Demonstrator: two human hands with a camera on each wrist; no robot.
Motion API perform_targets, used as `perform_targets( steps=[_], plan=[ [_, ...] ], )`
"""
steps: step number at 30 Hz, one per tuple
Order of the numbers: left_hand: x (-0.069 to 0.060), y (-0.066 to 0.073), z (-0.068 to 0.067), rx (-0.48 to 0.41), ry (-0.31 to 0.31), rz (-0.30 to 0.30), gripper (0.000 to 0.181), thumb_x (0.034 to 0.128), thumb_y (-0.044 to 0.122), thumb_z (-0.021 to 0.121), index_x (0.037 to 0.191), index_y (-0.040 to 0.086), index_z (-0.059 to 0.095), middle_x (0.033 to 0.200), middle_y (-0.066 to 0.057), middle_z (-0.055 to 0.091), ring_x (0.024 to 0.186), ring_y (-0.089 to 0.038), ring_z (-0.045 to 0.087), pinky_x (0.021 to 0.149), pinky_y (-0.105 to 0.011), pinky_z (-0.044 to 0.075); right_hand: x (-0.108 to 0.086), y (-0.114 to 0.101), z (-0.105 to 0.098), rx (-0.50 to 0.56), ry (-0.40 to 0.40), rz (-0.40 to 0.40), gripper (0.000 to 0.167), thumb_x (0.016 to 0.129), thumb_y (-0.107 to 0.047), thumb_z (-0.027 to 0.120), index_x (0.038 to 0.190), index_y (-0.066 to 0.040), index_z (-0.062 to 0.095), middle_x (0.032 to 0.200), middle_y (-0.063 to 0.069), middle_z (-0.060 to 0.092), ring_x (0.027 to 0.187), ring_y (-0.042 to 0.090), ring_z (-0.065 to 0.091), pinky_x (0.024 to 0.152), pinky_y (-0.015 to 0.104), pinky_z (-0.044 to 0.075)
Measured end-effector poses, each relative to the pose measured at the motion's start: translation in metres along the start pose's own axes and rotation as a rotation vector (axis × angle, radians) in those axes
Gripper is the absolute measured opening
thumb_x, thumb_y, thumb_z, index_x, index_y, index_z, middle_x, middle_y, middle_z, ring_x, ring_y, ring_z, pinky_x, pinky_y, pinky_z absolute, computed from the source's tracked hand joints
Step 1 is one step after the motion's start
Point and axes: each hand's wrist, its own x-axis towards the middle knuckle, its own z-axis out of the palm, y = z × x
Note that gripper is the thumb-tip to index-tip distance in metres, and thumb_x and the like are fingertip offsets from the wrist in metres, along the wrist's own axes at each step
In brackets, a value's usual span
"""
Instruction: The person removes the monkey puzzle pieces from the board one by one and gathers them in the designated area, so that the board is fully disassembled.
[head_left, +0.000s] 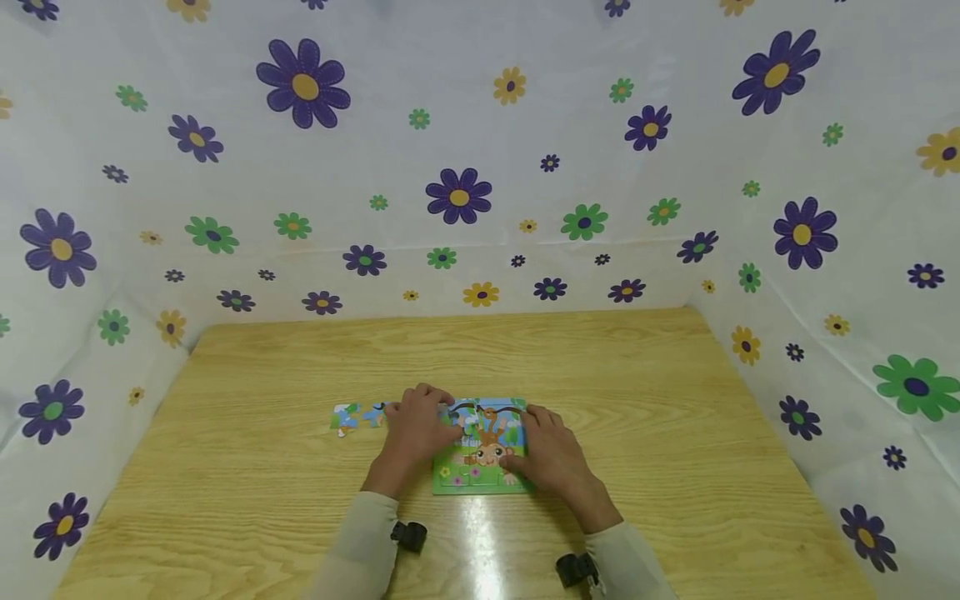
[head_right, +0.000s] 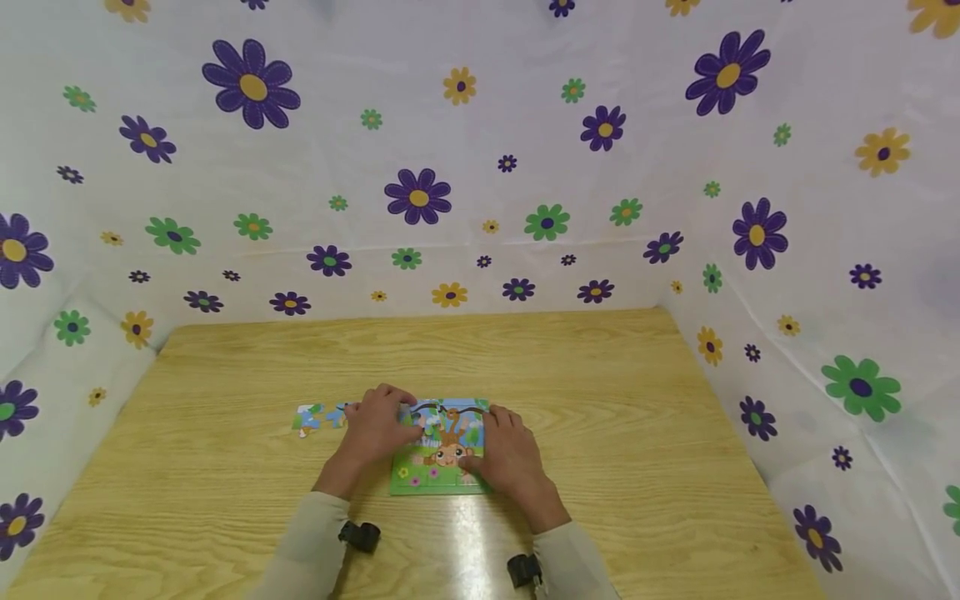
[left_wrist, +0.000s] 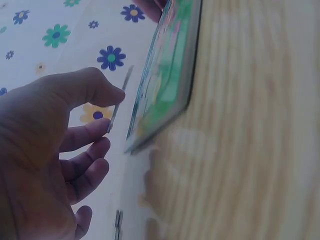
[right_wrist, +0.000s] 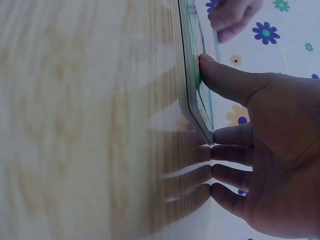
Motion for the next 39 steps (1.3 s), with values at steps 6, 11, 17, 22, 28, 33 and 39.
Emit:
perform_targets(
  steps=[6,11,17,22,28,33,39],
  plan=[
    [-0.001,-0.021,-0.009,-0.008,0.021,-0.029,0.037,0.0744,0.032,0.074,0.11,0.022,0.069,0.119,-0.005,0.061,0.117,-0.034,0.051,0.095,-0.06,0.025,-0.001,0.0,0.001,0.005,-0.013,0.005,0.082,0.082,-0.048,0.073,0.142,0.0,0.044,0.145,0.018,0.043,0.134,0.038,0.042,0.104,0.054,0.039],
    [-0.003,-0.033,-0.017,-0.019,0.027,-0.051,0.037,0.0744,0.027,0.072,0.111,0.021,0.068,0.123,-0.007,0.06,0.118,-0.035,0.05,0.097,-0.061,0.024,-0.001,0.001,0.001,0.013,-0.008,-0.002,0.082,0.082,-0.048,0.073,0.142,0.0,0.044,0.145,0.018,0.044,0.133,0.038,0.043,0.103,0.054,0.04],
    [-0.001,-0.045,-0.022,-0.031,0.003,-0.076,0.04,0.0749,0.025,0.071,0.114,0.021,0.067,0.127,-0.007,0.059,0.121,-0.035,0.047,0.098,-0.063,0.022,-0.002,0.0,0.0,0.009,-0.005,0.002,0.082,0.082,-0.048,0.073,0.141,0.001,0.045,0.144,0.019,0.044,0.133,0.038,0.043,0.102,0.054,0.04],
    [-0.001,-0.049,-0.025,-0.033,-0.011,-0.085,0.039,0.0757,0.022,0.07,0.114,0.019,0.067,0.126,-0.009,0.059,0.119,-0.035,0.046,0.096,-0.062,0.019,-0.002,0.001,0.002,0.018,-0.008,0.003,0.082,0.082,-0.047,0.073,0.141,0.0,0.045,0.145,0.018,0.044,0.134,0.038,0.042,0.103,0.055,0.04],
    [0.0,-0.051,-0.026,-0.028,-0.021,-0.071,0.041,0.0758,0.021,0.07,0.116,0.017,0.067,0.127,-0.01,0.058,0.118,-0.035,0.044,0.093,-0.062,0.019,-0.001,0.001,0.003,0.017,-0.003,-0.004,0.082,0.081,-0.047,0.074,0.141,0.001,0.045,0.145,0.018,0.044,0.134,0.038,0.042,0.103,0.054,0.04],
    [0.0,-0.051,-0.026,-0.024,-0.029,-0.064,0.042,0.0766,0.02,0.068,0.118,0.017,0.066,0.128,-0.011,0.057,0.117,-0.036,0.044,0.09,-0.061,0.02,-0.001,0.001,0.002,0.015,-0.002,-0.006,0.082,0.081,-0.048,0.074,0.141,0.001,0.045,0.145,0.018,0.044,0.134,0.038,0.042,0.103,0.054,0.04],
    [-0.003,-0.048,-0.023,-0.03,0.001,-0.039,0.046,0.0778,0.021,0.066,0.124,0.019,0.062,0.126,-0.007,0.059,0.116,-0.033,0.047,0.094,-0.064,0.026,-0.001,0.002,0.003,-0.009,0.001,-0.011,0.082,0.082,-0.049,0.072,0.141,0.001,0.045,0.145,0.018,0.044,0.133,0.038,0.043,0.103,0.054,0.04]
  ],
)
